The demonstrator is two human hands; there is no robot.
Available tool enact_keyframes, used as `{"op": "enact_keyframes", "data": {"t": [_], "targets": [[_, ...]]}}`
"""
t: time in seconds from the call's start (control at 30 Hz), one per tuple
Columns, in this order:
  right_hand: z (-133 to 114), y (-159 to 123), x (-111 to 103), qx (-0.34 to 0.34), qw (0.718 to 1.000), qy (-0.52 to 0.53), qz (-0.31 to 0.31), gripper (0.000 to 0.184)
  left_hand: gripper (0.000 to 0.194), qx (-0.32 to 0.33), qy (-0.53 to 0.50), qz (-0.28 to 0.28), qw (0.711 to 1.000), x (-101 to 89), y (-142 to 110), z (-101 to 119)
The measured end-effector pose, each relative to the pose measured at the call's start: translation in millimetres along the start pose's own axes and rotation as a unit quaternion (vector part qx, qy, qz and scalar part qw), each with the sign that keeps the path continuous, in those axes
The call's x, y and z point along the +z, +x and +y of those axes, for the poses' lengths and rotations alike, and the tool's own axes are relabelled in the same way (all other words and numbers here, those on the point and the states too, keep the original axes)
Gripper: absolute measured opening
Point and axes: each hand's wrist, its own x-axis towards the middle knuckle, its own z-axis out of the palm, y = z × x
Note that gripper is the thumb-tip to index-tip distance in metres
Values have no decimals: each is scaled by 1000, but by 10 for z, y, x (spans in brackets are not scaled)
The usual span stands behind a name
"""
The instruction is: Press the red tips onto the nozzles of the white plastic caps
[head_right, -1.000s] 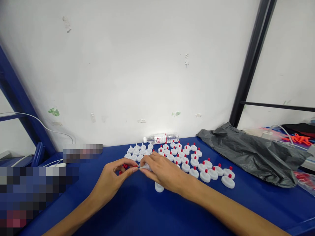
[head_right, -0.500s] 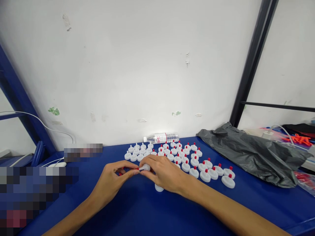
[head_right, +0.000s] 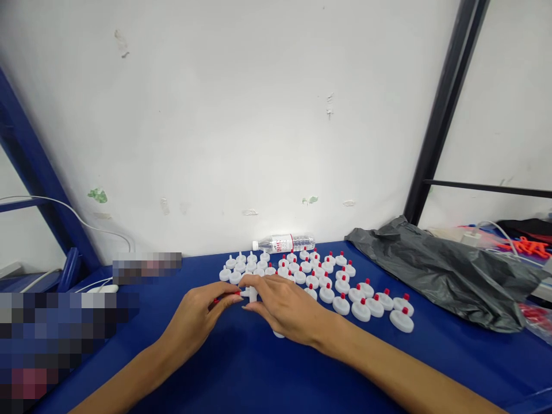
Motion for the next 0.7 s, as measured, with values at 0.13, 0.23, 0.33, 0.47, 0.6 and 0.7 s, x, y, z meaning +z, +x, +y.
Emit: {"op": "enact_keyframes", "data": {"t": [0.13,0.23,0.33,0.47,0.6,0.7], "targets": [[1,-27,55,-35,999,-8,20,28,29,43,50,-16,998,17,-42,10],[-11,-40,82,-61,998,-17,21,26,33,59,49,-31,997,27,-79,28],[-29,-23,68,-78,997,-25,1,22,33,58,55,-53,995,20,-92,44],[-54,35,8,-38,998,-28,-38,13,27,27,47,-60,997,-18,-61,91],[-67,68,-23,-42,997,-36,-52,16,18,24,55,-43,997,-20,-32,97],[-61,63,-28,-43,995,-27,-81,23,18,28,80,-67,994,8,-30,51]]}}
